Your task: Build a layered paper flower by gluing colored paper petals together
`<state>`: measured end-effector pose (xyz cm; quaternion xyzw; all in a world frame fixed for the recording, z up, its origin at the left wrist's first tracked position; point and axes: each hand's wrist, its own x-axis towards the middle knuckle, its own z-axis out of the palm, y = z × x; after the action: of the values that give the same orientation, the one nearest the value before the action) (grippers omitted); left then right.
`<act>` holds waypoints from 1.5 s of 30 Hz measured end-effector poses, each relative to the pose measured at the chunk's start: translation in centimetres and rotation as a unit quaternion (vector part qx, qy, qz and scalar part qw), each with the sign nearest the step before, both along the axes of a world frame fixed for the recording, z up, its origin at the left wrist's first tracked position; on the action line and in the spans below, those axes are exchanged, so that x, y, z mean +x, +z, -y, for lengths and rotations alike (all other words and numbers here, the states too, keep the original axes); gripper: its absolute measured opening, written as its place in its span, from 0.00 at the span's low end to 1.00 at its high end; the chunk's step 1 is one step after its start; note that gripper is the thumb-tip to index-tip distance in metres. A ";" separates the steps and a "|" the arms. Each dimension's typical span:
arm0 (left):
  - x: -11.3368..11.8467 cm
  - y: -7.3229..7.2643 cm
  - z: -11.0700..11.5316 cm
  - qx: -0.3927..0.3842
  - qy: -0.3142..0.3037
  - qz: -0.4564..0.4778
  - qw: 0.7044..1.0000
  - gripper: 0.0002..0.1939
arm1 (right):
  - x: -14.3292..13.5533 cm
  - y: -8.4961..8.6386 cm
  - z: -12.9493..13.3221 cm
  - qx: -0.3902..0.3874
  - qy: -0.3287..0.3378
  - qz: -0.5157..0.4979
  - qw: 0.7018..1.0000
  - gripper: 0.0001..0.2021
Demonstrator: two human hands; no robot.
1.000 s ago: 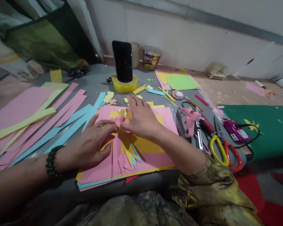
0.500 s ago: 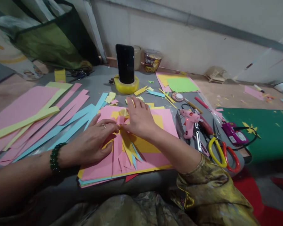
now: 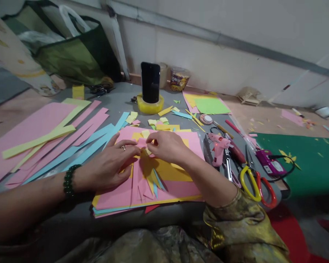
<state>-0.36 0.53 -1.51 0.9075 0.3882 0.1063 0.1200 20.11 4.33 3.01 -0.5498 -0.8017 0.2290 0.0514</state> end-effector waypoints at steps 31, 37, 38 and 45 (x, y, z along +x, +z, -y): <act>-0.3 -0.1 -0.2 0.033 -0.050 0.034 0.998 0.12 | 13.8 6.2 9.8 0.123 -0.346 0.169 0.915 0.27; -0.3 0.0 -0.2 0.013 -0.048 0.044 0.998 0.11 | 15.5 0.6 6.2 0.050 -0.359 0.205 0.909 0.22; -0.4 0.1 -0.1 0.016 -0.049 0.045 0.998 0.11 | 15.3 0.0 5.7 0.040 -0.359 0.197 0.912 0.22; -0.4 0.3 0.3 0.038 -0.062 0.029 0.997 0.14 | 14.6 -2.0 3.8 0.051 -0.408 0.052 0.910 0.16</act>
<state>-0.79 0.25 -1.21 0.9303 0.3233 0.1392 0.1030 34.74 0.52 1.00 -0.8369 -0.5193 0.1179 0.1270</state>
